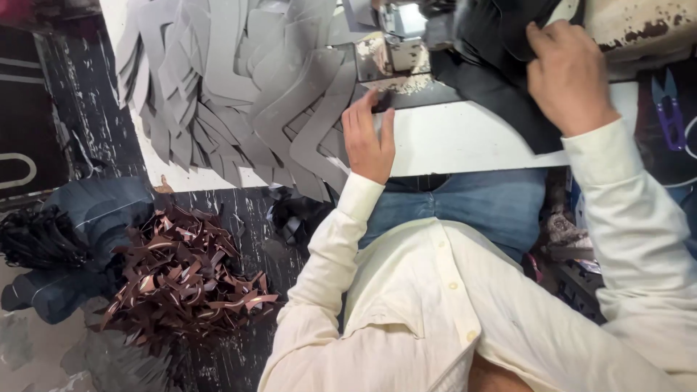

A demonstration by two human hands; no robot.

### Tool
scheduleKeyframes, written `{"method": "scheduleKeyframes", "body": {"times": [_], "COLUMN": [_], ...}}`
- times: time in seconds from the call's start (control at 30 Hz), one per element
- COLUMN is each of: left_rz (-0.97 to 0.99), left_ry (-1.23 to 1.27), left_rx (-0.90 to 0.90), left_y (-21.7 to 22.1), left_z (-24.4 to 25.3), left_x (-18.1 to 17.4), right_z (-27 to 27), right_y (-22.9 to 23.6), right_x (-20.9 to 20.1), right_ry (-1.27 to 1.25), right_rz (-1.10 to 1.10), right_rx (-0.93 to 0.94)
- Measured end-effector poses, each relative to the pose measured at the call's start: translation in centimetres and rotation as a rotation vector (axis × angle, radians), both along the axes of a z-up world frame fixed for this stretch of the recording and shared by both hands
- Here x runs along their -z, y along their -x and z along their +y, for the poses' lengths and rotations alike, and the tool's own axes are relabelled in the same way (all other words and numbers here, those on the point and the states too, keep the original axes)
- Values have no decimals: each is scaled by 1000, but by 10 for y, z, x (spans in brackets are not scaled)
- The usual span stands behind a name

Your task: Organize and align cut leather shoe components at a workbench in preparation for stitching.

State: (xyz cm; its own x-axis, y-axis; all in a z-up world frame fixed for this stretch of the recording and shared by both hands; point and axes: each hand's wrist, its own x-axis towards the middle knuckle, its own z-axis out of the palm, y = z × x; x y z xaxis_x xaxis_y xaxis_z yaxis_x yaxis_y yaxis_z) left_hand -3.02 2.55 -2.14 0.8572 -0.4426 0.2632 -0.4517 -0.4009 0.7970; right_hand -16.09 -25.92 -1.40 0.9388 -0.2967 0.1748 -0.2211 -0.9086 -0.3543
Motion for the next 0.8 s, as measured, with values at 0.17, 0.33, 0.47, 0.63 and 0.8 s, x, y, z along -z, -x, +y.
{"method": "scheduleKeyframes", "body": {"times": [0.17, 0.33, 0.47, 0.63, 0.8], "left_rz": [-318, -326, -341, -379, -422], "left_ry": [-324, -336, -314, -304, -506], "left_rx": [99, 116, 125, 16, -169], "left_y": [15, 18, 17, 19, -9], "left_z": [6, 0, 2, 32, 75], "left_x": [6, 8, 7, -20, -37], "right_z": [40, 47, 36, 39, 48], "right_y": [-7, -7, -13, -12, -9], "right_x": [-1, -22, -15, -29, -49], "right_ry": [97, -82, -187, -257, -749], "right_rz": [3, -132, -281, -399, -374], "right_rx": [35, 105, 118, 111, 187]}}
